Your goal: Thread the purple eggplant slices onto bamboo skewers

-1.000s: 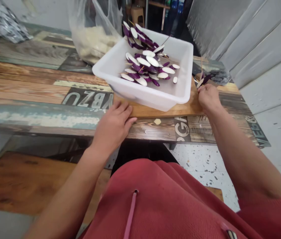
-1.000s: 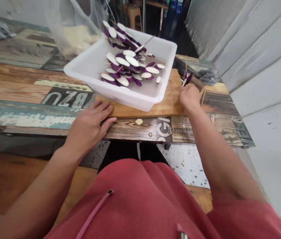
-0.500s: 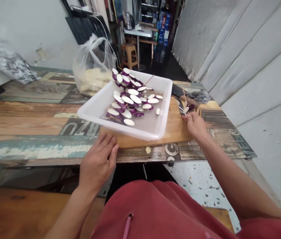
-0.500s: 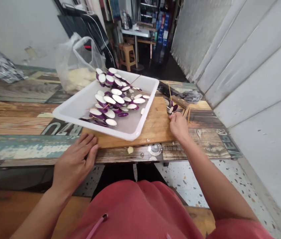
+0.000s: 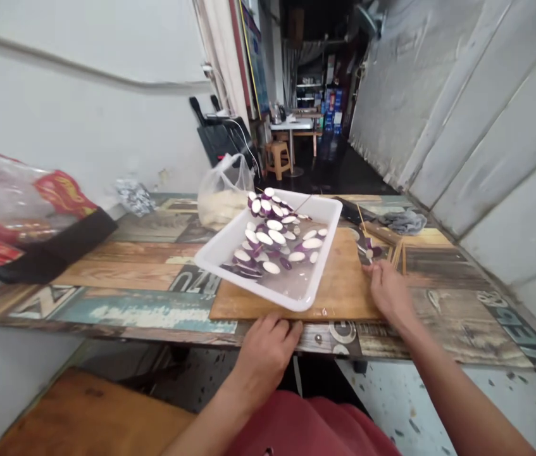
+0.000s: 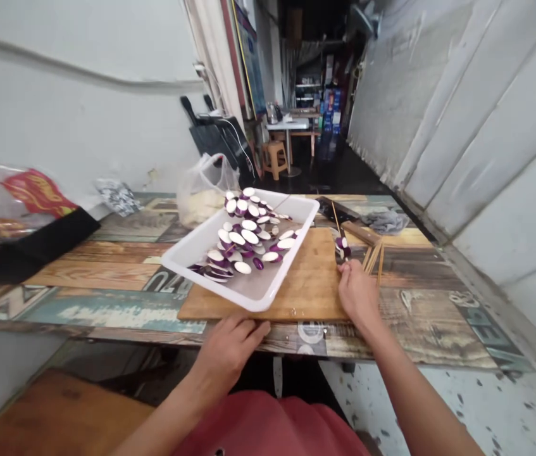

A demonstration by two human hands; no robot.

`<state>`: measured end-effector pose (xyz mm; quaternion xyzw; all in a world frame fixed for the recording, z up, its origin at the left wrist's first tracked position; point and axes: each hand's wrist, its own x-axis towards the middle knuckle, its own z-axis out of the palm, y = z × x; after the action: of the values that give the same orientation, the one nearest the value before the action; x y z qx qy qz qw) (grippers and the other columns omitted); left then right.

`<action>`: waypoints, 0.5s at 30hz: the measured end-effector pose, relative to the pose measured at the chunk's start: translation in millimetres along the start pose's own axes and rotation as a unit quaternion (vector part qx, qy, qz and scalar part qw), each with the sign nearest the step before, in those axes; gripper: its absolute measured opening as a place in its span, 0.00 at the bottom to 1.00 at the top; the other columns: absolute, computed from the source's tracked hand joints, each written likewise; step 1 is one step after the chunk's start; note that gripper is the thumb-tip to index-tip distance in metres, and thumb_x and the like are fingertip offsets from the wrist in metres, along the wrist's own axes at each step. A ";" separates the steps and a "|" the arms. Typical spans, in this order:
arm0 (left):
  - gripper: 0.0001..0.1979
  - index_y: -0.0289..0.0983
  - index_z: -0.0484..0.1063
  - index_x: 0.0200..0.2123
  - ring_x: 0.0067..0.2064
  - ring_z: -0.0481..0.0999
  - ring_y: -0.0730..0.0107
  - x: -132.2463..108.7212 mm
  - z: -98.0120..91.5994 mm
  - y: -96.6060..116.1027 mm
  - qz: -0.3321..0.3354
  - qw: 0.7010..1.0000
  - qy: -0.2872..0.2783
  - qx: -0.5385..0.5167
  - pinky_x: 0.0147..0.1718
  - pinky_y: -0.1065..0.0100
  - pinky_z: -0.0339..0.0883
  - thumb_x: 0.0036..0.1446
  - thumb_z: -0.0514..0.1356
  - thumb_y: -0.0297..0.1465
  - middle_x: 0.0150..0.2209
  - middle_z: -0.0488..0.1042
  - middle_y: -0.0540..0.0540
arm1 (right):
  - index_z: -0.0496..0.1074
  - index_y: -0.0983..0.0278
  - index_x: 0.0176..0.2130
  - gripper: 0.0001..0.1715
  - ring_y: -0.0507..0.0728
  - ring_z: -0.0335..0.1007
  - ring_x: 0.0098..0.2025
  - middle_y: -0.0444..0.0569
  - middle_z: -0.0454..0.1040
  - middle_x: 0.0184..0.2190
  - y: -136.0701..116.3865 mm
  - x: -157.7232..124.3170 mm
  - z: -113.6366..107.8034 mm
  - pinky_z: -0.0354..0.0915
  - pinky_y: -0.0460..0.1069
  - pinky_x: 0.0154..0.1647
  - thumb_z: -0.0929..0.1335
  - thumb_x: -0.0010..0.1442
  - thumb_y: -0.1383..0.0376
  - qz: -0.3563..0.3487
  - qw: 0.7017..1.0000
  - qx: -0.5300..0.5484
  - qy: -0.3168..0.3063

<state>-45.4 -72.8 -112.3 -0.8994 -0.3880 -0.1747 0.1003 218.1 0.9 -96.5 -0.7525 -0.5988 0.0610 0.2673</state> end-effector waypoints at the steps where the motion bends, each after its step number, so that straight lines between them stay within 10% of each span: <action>1: 0.14 0.33 0.69 0.44 0.38 0.69 0.60 3.3 0.4 1.3 0.002 1.000 -0.008 0.002 0.34 0.59 0.67 0.55 0.52 0.24 0.32 0.72 0.41 | 0.63 0.62 0.33 0.11 0.63 0.73 0.37 0.55 0.77 0.34 0.7 -1.1 0.3 0.63 0.52 0.35 0.55 0.61 0.66 -0.005 1.000 0.003 0.002; 9: 0.10 0.37 0.70 0.39 0.35 0.72 0.70 -10.7 -15.2 5.6 -0.089 0.981 0.098 -0.142 0.34 0.68 0.68 0.57 0.51 0.25 0.35 0.74 0.44 | 0.63 0.60 0.35 0.12 0.64 0.73 0.35 0.56 0.77 0.36 12.5 -0.8 6.6 0.63 0.54 0.33 0.54 0.60 0.63 -0.022 1.000 -0.009 -0.006; 15: 0.09 0.36 0.70 0.34 0.37 0.72 0.67 -29.9 -40.3 -57.5 -0.319 0.936 0.148 0.010 0.37 0.64 0.66 0.58 0.51 0.30 0.33 0.74 0.44 | 0.60 0.56 0.33 0.11 0.67 0.72 0.32 0.59 0.75 0.36 24.4 6.5 13.2 0.63 0.57 0.33 0.53 0.58 0.60 -0.062 0.998 -0.023 -0.009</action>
<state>-116.2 -66.3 -84.5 -0.6914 -0.6370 -0.3245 0.1046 235.6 7.8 -117.8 -0.7194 -0.6478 0.0374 0.2478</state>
